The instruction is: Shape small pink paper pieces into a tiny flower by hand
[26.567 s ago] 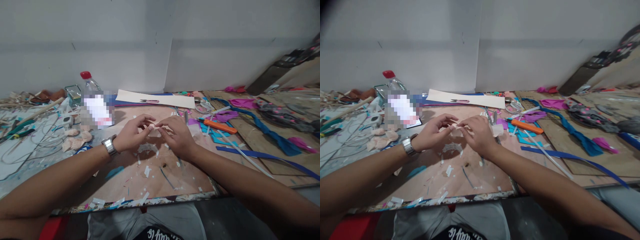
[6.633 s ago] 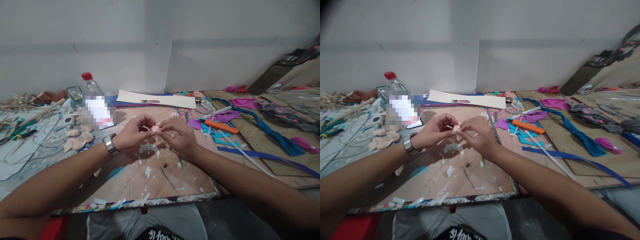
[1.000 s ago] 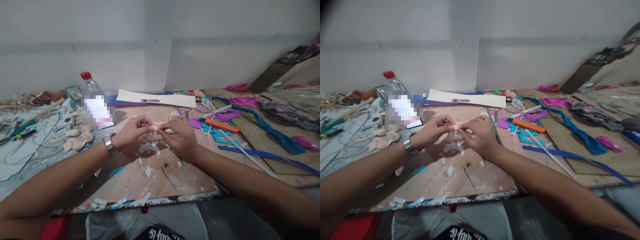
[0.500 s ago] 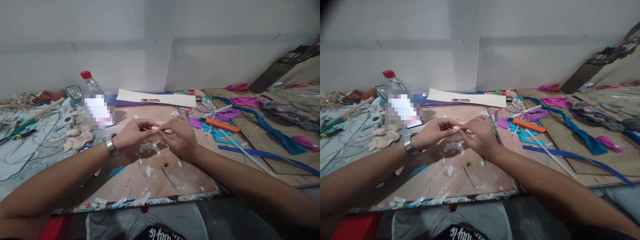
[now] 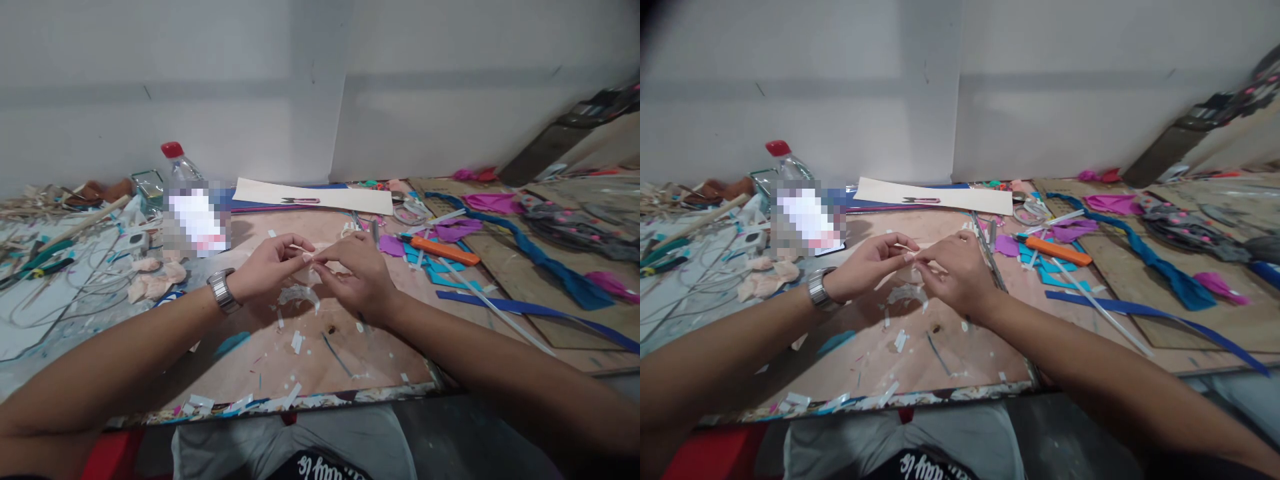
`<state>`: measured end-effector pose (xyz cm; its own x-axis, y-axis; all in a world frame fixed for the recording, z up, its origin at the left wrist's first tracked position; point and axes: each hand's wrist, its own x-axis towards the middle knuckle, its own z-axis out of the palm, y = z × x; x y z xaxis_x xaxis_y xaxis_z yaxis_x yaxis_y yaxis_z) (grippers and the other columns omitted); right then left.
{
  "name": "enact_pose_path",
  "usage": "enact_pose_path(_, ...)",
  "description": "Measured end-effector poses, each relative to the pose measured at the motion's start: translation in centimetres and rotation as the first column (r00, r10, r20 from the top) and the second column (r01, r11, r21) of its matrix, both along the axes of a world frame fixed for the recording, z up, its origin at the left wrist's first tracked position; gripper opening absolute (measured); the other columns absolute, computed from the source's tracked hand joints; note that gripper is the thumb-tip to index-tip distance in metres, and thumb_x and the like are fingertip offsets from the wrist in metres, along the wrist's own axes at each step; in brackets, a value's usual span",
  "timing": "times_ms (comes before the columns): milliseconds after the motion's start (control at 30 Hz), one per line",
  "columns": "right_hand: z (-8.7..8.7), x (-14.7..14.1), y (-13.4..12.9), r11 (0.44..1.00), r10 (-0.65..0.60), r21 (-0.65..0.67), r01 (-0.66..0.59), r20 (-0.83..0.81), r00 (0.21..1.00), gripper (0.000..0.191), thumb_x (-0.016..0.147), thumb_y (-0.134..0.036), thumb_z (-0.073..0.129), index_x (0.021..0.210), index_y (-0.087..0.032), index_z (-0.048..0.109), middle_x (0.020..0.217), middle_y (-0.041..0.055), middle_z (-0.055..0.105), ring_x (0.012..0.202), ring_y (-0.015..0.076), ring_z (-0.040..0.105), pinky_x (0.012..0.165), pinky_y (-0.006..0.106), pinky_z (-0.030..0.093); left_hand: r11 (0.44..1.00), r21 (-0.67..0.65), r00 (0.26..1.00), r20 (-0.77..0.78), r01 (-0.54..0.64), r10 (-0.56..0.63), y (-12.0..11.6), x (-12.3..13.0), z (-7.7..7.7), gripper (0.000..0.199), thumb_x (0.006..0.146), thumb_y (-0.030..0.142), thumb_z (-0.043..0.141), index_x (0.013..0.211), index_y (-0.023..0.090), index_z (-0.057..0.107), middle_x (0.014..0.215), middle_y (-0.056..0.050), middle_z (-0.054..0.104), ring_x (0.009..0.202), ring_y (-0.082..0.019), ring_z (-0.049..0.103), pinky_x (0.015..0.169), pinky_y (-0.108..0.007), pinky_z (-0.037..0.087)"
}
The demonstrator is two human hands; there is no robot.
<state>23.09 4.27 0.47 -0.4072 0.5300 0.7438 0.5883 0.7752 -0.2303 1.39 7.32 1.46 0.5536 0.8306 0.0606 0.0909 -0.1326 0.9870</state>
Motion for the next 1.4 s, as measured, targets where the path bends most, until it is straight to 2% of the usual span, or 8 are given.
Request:
enact_pose_path(167, -0.03, -0.03, 0.03, 1.000, -0.015, 0.010, 0.016, -0.026, 1.000, 0.005, 0.095, -0.021, 0.071, 0.094, -0.025, 0.069, 0.088, -0.0015, 0.080, 0.082, 0.0188, 0.072, 0.091, 0.042, 0.040, 1.000, -0.013, 1.000, 0.011, 0.003, -0.003, 0.03, 0.06, -0.13, 0.030, 0.094, 0.042, 0.073, 0.106, 0.016, 0.064, 0.082, -0.002, 0.069, 0.062, -0.009, 0.057, 0.055, -0.019, 0.043)
enact_pose_path(300, 0.00, -0.06, -0.01, 1.000, -0.023, 0.012, 0.023, -0.024, 0.999, 0.007, 0.095, -0.019, 0.069, 0.093, -0.025, 0.068, 0.088, -0.0022, 0.080, 0.080, 0.0181, 0.072, 0.092, 0.043, 0.039, 1.000, 0.021, 1.000, 0.003, -0.008, 0.008, -0.07, 0.18, -0.10, 0.029, 0.094, 0.043, 0.072, 0.103, 0.016, 0.065, 0.075, 0.000, 0.064, 0.057, -0.007, 0.050, 0.050, -0.018, 0.035)
enact_pose_path(667, -0.16, 0.11, 0.05, 0.997, 0.013, 0.078, -0.013, -0.002, 1.000, 0.013, 0.093, -0.017, 0.072, 0.100, -0.027, 0.072, 0.095, -0.0015, 0.082, 0.087, 0.0194, 0.075, 0.093, 0.045, 0.040, 0.999, 0.017, 0.999, 0.034, -0.032, 0.031, -0.02, 0.25, 0.27, 0.025, 0.090, 0.036, 0.074, 0.101, 0.015, 0.066, 0.086, -0.003, 0.069, 0.069, -0.010, 0.061, 0.061, -0.021, 0.045)
enact_pose_path(833, -0.14, 0.19, 0.08, 0.995, 0.023, 0.097, -0.023, 0.001, 1.000, 0.015, 0.093, -0.015, 0.072, 0.100, -0.028, 0.074, 0.095, -0.0020, 0.082, 0.086, 0.0187, 0.074, 0.093, 0.045, 0.039, 0.999, 0.033, 0.998, 0.061, 0.013, -0.015, 0.03, 0.24, 0.18, 0.027, 0.091, 0.039, 0.074, 0.100, 0.015, 0.066, 0.090, -0.003, 0.070, 0.077, -0.012, 0.064, 0.069, -0.023, 0.049)
enact_pose_path(1067, 0.29, -0.06, -0.10, 0.999, -0.019, 0.050, 0.020, -0.019, 1.000, 0.005, 0.095, -0.023, 0.074, 0.095, -0.024, 0.070, 0.091, -0.0016, 0.081, 0.082, 0.0180, 0.073, 0.093, 0.043, 0.038, 0.999, 0.032, 0.999, 0.047, 0.026, -0.027, -0.02, 0.20, -0.08, 0.039, 0.092, 0.051, 0.075, 0.103, 0.016, 0.062, 0.088, -0.004, 0.071, 0.072, -0.012, 0.062, 0.062, -0.021, 0.043)
enact_pose_path(1233, 0.34, -0.10, -0.16, 0.998, -0.035, 0.043, 0.036, -0.012, 0.999, 0.004, 0.095, -0.025, 0.074, 0.095, -0.026, 0.070, 0.090, -0.0022, 0.081, 0.083, 0.0190, 0.073, 0.095, 0.044, 0.038, 0.997, 0.076, 1.000, 0.012, 0.015, -0.016, -0.13, 0.14, 0.02, 0.040, 0.095, 0.053, 0.070, 0.106, 0.017, 0.058, 0.082, 0.000, 0.065, 0.059, -0.007, 0.048, 0.052, -0.019, 0.034)
enact_pose_path(1400, 0.38, -0.11, -0.23, 0.999, -0.046, 0.019, 0.047, -0.030, 0.998, 0.003, 0.096, -0.027, 0.072, 0.093, -0.028, 0.071, 0.090, -0.0027, 0.082, 0.084, 0.0194, 0.074, 0.095, 0.045, 0.038, 0.991, 0.130, 0.999, 0.017, 0.033, -0.036, -0.27, 0.24, 0.21, 0.038, 0.097, 0.052, 0.067, 0.105, 0.017, 0.056, 0.080, 0.001, 0.060, 0.063, -0.009, 0.050, 0.058, -0.021, 0.038)
